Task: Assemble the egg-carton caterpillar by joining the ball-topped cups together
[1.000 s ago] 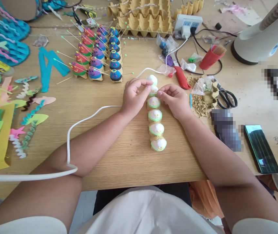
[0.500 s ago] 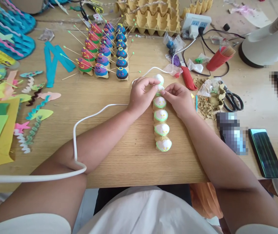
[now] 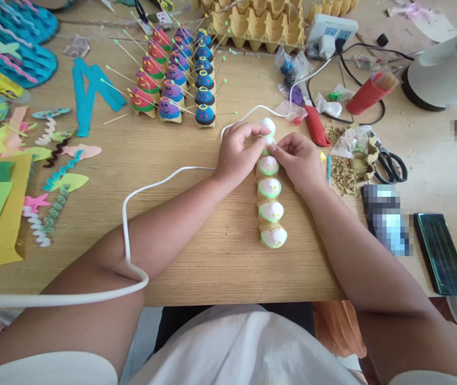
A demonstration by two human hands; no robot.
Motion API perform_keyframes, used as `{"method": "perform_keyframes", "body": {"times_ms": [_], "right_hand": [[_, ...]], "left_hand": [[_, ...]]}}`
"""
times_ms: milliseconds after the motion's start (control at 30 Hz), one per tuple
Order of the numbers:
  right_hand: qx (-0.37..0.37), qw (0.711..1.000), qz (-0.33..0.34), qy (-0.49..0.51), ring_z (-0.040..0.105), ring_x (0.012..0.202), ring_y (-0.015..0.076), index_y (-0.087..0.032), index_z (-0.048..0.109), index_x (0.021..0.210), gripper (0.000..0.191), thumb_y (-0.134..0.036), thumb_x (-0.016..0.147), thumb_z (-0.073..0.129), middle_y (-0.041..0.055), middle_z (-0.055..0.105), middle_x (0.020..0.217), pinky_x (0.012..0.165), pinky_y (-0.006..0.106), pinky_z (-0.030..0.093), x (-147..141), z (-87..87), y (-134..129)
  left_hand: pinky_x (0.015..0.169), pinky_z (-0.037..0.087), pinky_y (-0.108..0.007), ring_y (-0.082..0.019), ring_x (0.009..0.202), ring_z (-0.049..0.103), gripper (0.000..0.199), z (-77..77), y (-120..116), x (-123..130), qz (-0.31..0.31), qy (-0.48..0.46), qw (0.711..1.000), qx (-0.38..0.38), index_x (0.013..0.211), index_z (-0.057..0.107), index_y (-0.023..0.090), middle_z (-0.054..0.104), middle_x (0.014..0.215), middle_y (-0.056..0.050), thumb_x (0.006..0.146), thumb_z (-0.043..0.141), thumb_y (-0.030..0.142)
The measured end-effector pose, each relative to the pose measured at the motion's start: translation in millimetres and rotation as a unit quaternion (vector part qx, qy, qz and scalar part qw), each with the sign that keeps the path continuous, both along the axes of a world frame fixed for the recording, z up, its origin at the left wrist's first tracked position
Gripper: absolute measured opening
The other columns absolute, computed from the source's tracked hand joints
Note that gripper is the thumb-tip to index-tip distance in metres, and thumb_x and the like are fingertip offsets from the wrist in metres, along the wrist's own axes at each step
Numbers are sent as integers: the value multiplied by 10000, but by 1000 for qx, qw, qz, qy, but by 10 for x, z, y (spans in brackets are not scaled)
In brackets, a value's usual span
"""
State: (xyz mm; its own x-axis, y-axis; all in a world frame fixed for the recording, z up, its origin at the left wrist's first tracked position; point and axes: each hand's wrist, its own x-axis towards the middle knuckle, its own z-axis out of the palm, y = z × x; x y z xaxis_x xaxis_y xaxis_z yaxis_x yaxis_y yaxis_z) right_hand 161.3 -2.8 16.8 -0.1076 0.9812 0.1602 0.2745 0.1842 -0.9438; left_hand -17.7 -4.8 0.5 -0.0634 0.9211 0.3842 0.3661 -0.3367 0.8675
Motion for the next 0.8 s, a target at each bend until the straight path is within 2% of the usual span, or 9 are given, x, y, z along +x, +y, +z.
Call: {"method": "perform_keyframes", "body": {"times_ms": [267, 533, 700, 800], "right_hand": [[-3, 1000, 13, 8, 416, 604, 106, -252, 606, 777, 579, -736, 802, 923, -49, 509, 632, 508, 289, 307, 10, -24, 14], [-1, 1000, 5, 11, 443, 620, 117, -257, 622, 781, 561, -731, 807, 922, -37, 536, 651, 526, 294, 330, 35, -49, 22], [5, 1000, 4, 19, 467, 624, 113, -254, 648, 813, 523, -704, 833, 915, -35, 574, 677, 527, 284, 349, 76, -107, 49], [7, 1000, 2, 29, 471, 627, 108, -252, 655, 824, 507, -689, 847, 911, -33, 593, 702, 533, 279, 354, 86, -122, 53]], "left_hand": [[1067, 604, -446, -252, 1199, 752, 116, 23, -15, 8, 3, -2, 1000, -4, 1046, 801, 291, 853, 1146, -15, 1013, 750, 192], [1076, 590, -449, -269, 1235, 741, 124, -8, -4, -32, -10, 13, 1000, 5, 1078, 776, 299, 840, 1192, -16, 977, 811, 236], [1105, 578, -449, -287, 1312, 714, 289, -48, 46, -105, -29, 9, 1000, 4, 1159, 726, 300, 803, 1309, -34, 921, 891, 288], [1127, 570, -457, -290, 1326, 700, 366, -73, 82, -143, -35, 14, 999, 1, 1156, 703, 301, 784, 1309, -31, 868, 925, 264]]}}
